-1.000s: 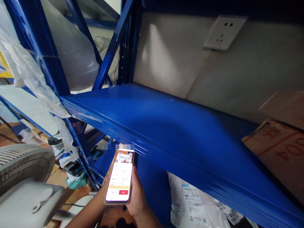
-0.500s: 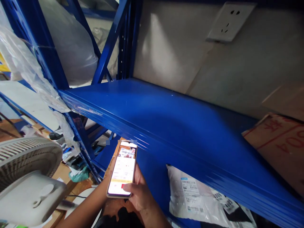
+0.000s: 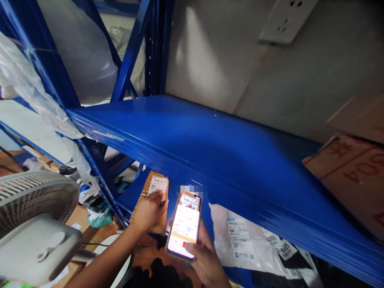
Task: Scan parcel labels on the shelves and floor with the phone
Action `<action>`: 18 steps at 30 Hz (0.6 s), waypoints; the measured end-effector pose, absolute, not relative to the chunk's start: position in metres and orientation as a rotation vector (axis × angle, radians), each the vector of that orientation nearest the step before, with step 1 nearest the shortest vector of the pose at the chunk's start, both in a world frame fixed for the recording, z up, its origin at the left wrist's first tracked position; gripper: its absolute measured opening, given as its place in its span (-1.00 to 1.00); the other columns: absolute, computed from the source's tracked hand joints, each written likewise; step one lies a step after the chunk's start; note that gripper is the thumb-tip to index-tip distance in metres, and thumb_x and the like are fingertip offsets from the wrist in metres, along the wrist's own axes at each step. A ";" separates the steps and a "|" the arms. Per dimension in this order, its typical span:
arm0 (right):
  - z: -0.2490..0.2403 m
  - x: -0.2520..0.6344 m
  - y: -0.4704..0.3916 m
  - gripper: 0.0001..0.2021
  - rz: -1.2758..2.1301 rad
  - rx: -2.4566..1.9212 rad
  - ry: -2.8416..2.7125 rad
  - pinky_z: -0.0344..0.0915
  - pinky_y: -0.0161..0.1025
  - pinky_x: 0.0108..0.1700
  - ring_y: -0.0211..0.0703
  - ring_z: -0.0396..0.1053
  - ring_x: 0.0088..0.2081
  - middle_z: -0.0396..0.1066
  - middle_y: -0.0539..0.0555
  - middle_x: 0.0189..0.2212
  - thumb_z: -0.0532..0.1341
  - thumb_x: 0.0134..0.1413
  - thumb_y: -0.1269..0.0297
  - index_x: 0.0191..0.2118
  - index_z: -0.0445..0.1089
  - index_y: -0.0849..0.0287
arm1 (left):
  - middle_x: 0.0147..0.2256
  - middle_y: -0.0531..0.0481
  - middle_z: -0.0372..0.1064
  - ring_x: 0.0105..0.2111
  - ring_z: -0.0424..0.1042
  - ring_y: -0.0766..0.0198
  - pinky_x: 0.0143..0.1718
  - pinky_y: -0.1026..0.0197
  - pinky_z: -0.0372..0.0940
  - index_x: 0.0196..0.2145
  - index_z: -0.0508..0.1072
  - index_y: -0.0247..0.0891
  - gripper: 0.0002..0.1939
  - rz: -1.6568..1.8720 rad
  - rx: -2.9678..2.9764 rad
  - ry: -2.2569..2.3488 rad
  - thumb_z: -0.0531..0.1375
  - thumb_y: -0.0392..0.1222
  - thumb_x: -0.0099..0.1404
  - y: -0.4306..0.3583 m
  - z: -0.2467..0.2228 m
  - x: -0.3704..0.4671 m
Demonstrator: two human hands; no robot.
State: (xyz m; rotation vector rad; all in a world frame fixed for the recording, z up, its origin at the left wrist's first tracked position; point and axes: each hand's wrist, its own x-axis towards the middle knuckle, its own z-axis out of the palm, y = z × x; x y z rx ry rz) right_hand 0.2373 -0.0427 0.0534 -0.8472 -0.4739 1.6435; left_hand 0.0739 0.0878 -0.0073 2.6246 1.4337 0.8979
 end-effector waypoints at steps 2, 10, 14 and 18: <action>0.052 0.243 -0.049 0.08 1.637 -0.877 -0.446 0.32 0.02 0.06 0.16 0.45 0.06 0.47 0.24 0.08 0.42 -0.25 0.38 0.37 -0.19 0.07 | -0.19 -0.26 0.55 -0.26 0.57 0.01 -0.29 0.07 0.48 -0.22 0.54 -0.43 -0.77 0.994 2.686 1.391 0.15 -0.22 0.31 0.089 -0.007 0.074; 0.062 0.243 -0.063 0.18 1.577 -0.865 -0.300 0.28 0.13 0.15 0.22 0.45 0.07 0.55 0.24 -0.02 0.45 -0.33 0.42 0.39 -0.25 0.07 | 0.00 -0.24 0.41 0.06 0.38 -0.09 0.16 -0.34 0.13 -0.05 0.41 -0.21 -0.74 1.407 2.650 1.491 0.17 -0.23 0.30 0.029 -0.004 0.064; 0.062 0.245 -0.067 0.16 1.558 -0.878 -0.286 0.28 0.16 0.13 0.25 0.48 0.03 0.57 0.28 -0.07 0.44 -0.37 0.43 0.37 -0.21 0.10 | 0.29 -0.60 -0.19 0.29 -0.06 -0.41 0.15 -0.45 0.07 0.30 -0.02 -0.40 -0.09 1.560 2.138 1.921 0.24 0.11 0.17 -0.003 -0.042 0.070; 0.055 0.252 -0.070 0.13 1.559 -0.911 -0.281 0.30 0.15 0.09 0.25 0.50 -0.01 0.57 0.26 -0.08 0.45 -0.40 0.40 0.33 -0.16 0.07 | 0.19 -0.57 0.00 0.28 -0.10 -0.45 0.21 -0.37 0.04 0.32 -0.12 -0.55 0.26 1.469 1.858 2.075 0.31 0.29 -0.09 0.005 -0.076 0.079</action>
